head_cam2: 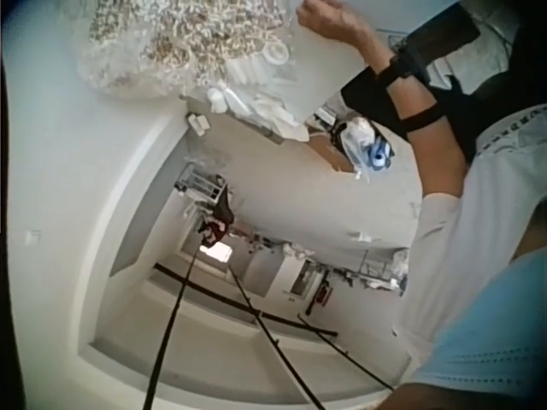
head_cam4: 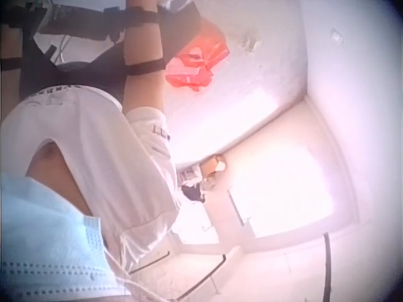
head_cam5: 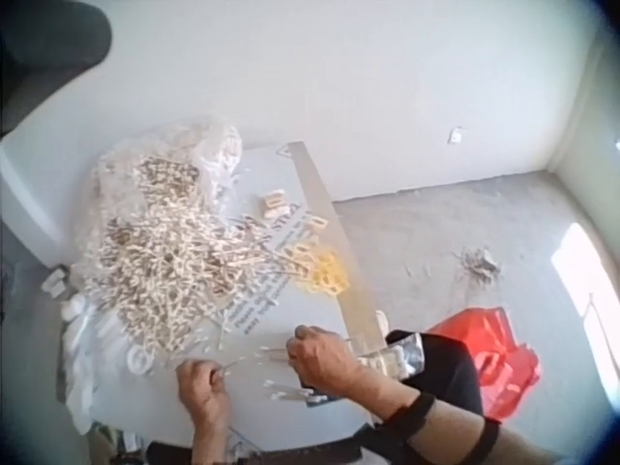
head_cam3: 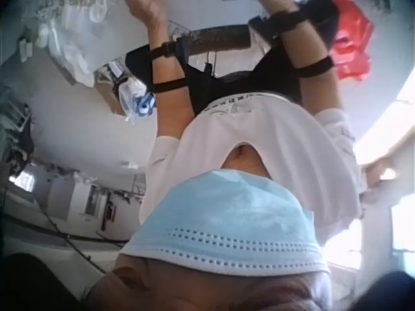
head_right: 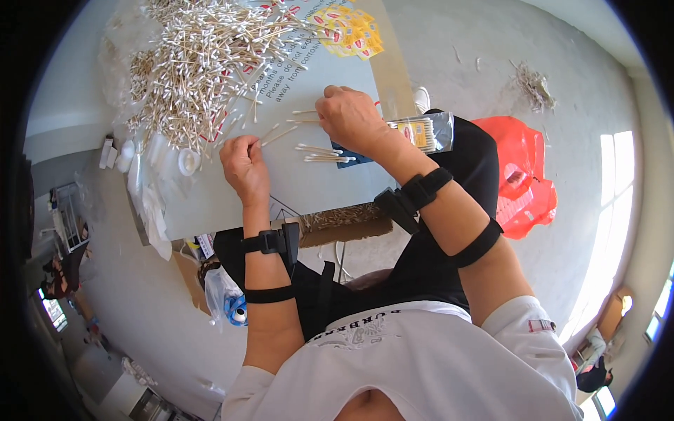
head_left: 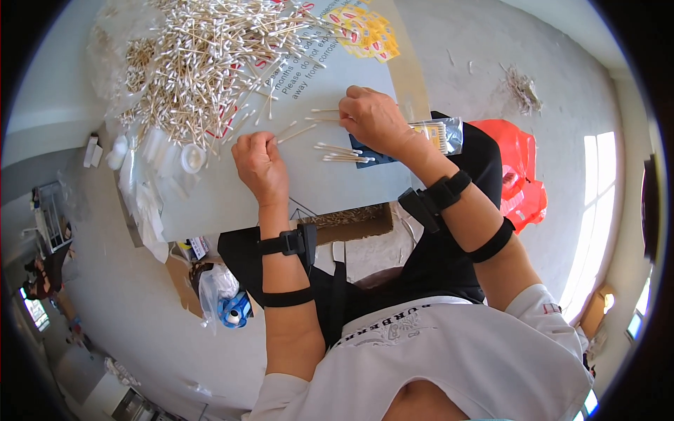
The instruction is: Picking up individual cotton swabs and arranging them into a cardboard retail package.
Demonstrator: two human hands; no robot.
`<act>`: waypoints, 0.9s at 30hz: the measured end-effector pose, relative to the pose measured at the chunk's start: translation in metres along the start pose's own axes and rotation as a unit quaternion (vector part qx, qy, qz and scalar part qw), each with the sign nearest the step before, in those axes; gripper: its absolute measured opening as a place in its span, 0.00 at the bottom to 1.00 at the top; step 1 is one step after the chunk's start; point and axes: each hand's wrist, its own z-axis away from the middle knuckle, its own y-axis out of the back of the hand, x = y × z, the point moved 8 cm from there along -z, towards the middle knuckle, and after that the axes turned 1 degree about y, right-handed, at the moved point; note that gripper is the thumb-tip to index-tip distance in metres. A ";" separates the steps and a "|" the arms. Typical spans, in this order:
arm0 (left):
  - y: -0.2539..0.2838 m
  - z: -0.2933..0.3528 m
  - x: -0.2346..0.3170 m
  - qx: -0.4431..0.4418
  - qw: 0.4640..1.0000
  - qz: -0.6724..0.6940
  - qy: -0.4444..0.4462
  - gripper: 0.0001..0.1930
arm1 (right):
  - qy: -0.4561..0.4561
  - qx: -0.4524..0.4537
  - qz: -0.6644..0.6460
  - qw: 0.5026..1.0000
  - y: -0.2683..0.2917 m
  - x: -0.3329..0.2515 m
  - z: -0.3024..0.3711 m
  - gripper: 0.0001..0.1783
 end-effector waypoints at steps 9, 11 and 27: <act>-0.010 0.003 0.028 -0.032 0.997 0.061 -0.045 0.13 | -0.055 0.010 -0.037 0.998 0.009 0.008 0.003 0.08; -0.009 0.005 0.031 -0.033 0.997 0.059 -0.045 0.14 | -0.086 0.023 -0.055 0.994 0.011 0.014 0.007 0.09; -0.031 0.010 0.063 -0.068 0.991 0.100 -0.059 0.11 | -0.009 0.019 -0.112 0.993 -0.006 -0.001 0.011 0.06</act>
